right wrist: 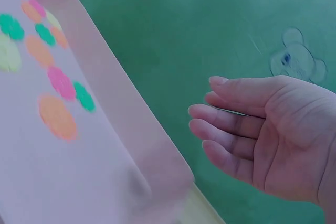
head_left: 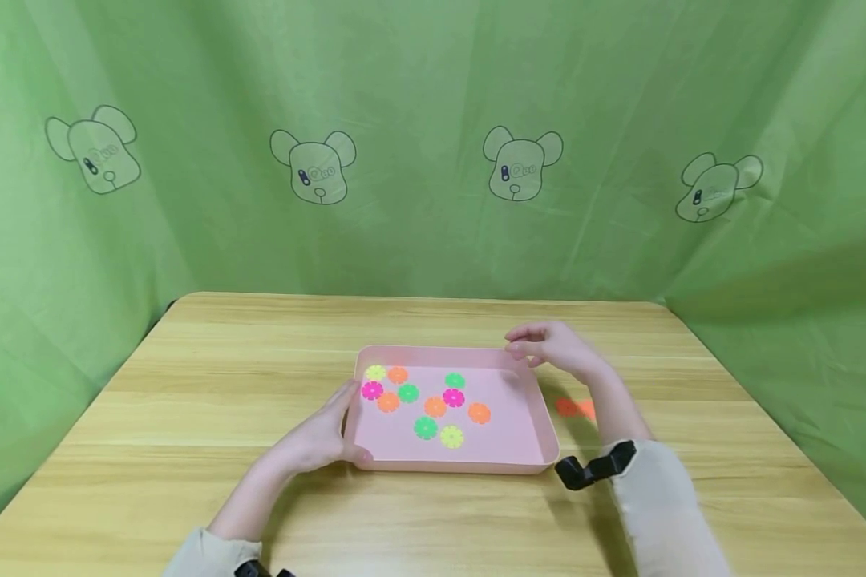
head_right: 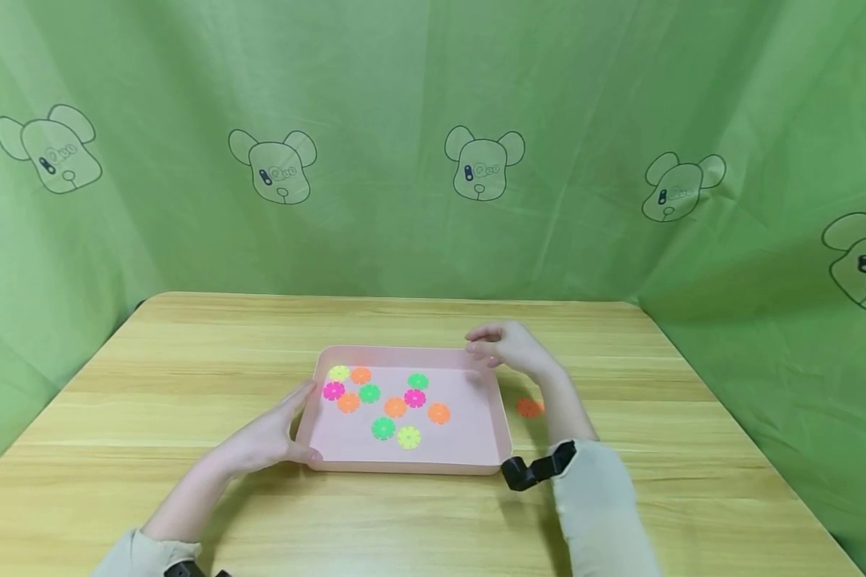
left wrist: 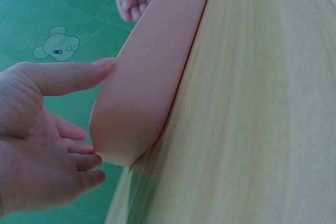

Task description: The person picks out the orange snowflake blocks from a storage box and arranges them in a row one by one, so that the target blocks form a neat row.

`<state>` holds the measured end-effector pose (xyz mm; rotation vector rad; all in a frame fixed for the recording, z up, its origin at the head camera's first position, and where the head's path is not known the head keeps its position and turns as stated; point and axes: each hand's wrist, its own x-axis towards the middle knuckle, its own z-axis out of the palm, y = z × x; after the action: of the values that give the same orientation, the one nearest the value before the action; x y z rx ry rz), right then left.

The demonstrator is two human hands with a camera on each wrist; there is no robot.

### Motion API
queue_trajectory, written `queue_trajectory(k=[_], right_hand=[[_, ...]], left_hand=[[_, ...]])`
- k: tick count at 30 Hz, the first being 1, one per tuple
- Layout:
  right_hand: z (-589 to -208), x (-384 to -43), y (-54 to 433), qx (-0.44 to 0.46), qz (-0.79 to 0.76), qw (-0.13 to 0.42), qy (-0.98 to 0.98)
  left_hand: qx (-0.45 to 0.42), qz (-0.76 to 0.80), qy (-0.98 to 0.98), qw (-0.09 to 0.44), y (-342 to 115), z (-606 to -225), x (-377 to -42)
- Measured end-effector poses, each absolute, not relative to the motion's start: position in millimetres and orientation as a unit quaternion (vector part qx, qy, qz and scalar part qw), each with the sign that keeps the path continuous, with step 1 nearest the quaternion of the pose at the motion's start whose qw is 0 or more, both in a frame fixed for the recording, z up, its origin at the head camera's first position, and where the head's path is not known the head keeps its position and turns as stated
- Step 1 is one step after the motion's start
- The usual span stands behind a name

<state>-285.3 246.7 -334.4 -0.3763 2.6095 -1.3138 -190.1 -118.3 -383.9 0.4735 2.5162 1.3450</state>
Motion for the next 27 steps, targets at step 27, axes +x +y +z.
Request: queue_trajectory(k=[27], right_hand=[[-363,-300,134,-0.131,-0.494,0.188,0.839]], left_hand=[[0.158,0.468,0.861,0.124,-117,-382,-188]])
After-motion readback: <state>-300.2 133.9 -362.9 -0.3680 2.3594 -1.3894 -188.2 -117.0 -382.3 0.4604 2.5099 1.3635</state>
